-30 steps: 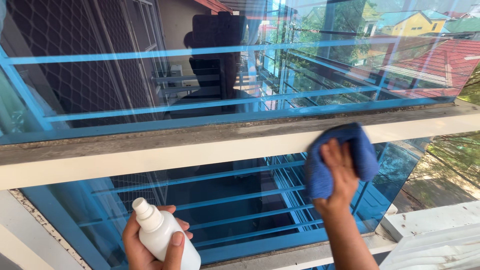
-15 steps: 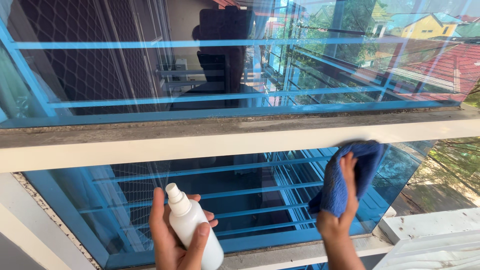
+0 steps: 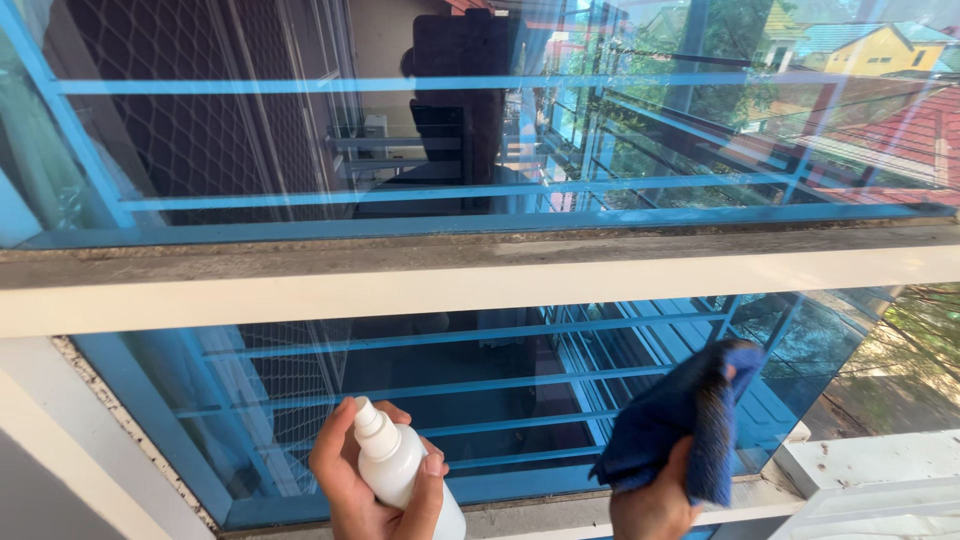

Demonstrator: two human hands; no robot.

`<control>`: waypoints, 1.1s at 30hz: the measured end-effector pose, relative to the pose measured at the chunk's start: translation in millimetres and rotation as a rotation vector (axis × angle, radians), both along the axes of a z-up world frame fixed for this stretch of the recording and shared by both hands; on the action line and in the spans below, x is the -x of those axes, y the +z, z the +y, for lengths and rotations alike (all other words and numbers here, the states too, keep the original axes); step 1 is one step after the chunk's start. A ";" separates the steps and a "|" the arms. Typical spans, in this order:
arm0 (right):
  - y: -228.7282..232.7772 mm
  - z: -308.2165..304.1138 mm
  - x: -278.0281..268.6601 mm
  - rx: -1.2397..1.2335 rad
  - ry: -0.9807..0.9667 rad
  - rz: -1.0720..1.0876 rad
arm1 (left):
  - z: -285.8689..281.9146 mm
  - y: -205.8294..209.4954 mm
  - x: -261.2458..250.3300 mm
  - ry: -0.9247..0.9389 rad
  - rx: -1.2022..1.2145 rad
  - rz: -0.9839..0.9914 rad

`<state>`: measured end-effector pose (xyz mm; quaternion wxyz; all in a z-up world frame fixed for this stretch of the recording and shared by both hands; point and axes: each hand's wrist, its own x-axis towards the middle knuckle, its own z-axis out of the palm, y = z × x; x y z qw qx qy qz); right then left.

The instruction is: The person wipes a window frame with a cloth while holding a spray bottle.

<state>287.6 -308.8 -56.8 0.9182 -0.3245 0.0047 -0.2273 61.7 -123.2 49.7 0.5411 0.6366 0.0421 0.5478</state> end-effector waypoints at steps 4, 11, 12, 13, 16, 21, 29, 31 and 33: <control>6.4 -14.6 20.7 0.240 -0.052 -0.314 | 1.8 0.8 5.4 0.122 -0.086 -0.033; 8.4 -31.2 6.9 0.211 0.011 -0.100 | 8.9 2.0 14.7 0.174 -0.001 -0.015; 3.2 -30.7 8.7 0.166 0.072 -0.113 | 8.0 0.8 14.9 0.147 0.027 -0.027; -0.6 -29.6 4.8 0.166 0.073 -0.113 | 7.0 -0.3 15.4 0.147 0.027 -0.026; -16.5 -35.3 -5.6 0.563 -0.119 -0.139 | 6.4 0.3 15.1 0.187 0.048 -0.040; -29.9 -32.6 -11.4 0.550 -0.158 -0.147 | 5.8 3.2 24.0 0.211 0.046 -0.030; -21.7 -25.3 -5.4 0.677 -0.240 -0.174 | 7.9 -0.5 35.7 0.217 0.071 -0.069; -14.0 -23.5 1.6 0.745 -0.282 -0.191 | 11.2 -1.1 37.2 0.232 0.061 -0.065; -3.6 -21.4 13.8 0.853 -0.349 -0.225 | 13.2 -2.5 39.2 0.226 0.071 -0.089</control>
